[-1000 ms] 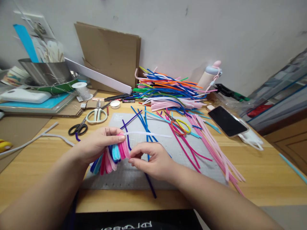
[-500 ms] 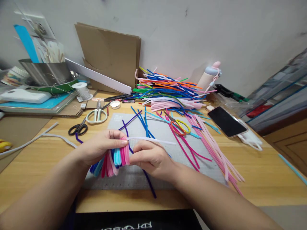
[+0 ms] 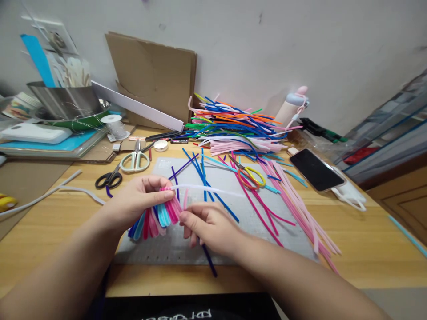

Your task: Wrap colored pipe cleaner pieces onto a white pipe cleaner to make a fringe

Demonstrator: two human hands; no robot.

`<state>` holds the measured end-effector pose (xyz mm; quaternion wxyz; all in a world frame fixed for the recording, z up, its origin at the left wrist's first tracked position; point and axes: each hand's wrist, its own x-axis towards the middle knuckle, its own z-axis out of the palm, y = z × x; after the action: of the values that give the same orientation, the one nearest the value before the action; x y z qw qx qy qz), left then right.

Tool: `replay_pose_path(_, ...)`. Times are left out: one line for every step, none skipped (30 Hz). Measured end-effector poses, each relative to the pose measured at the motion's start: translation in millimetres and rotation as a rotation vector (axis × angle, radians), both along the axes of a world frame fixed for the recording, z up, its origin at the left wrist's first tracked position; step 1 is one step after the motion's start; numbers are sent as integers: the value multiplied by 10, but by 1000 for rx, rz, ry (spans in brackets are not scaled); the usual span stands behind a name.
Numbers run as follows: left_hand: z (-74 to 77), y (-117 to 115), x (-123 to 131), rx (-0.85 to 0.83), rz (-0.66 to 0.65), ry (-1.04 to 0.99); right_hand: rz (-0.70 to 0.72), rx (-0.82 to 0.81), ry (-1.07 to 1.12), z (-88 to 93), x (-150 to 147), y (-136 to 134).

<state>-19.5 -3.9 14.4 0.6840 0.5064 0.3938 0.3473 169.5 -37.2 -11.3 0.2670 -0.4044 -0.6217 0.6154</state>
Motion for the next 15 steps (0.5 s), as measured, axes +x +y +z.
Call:
replay_pose_path(2, -3, 5, 2, -8, 4, -3, -63, 28, -8, -13, 1)
replay_pose_path(4, -5, 9, 3, -14, 9, -3, -108, 49, -14, -23, 3)
replay_pose_path(5, -7, 13, 1, -17, 13, 1, -145, 67, -16, -30, 4)
replay_pose_path(5, -7, 17, -1, -19, 17, 10, -175, 83, -15, -35, 5)
replay_pose_path(4, -7, 19, -4, -22, 22, 20, -202, 98, -11, -38, 6)
replay_pose_path(2, -7, 22, -6, -24, 27, 32, -224, 110, -7, -40, 6)
replay_pose_path(-1, -7, 23, -5, -25, 32, 41, -244, 120, -3, -43, 6)
replay_pose_path(-3, -6, 24, -1, -24, 41, 46, -258, 128, -1, -47, 5)
replay_pose_path(-6, -5, 25, 7, -22, 53, 47, -268, 135, -3, -52, 4)
replay_pose_path(-8, -5, 25, 18, -17, 69, 43, -273, 140, -9, -58, 5)
replay_pose_path(-11, -4, 26, 34, -9, 90, 35, -276, 145, -18, -65, 6)
replay_pose_path(-12, -2, 27, 58, 2, 117, 27, -276, 152, -31, -72, 9)
replay_pose_path(-14, -1, 28, 88, 14, 149, 19, -277, 158, -47, -79, 13)
replay_pose_path(-16, 1, 29, 122, 27, 183, 9, -277, 162, -63, -85, 18)
replay_pose_path(-18, 2, 31, 157, 39, 216, -3, -276, 165, -80, -89, 25)
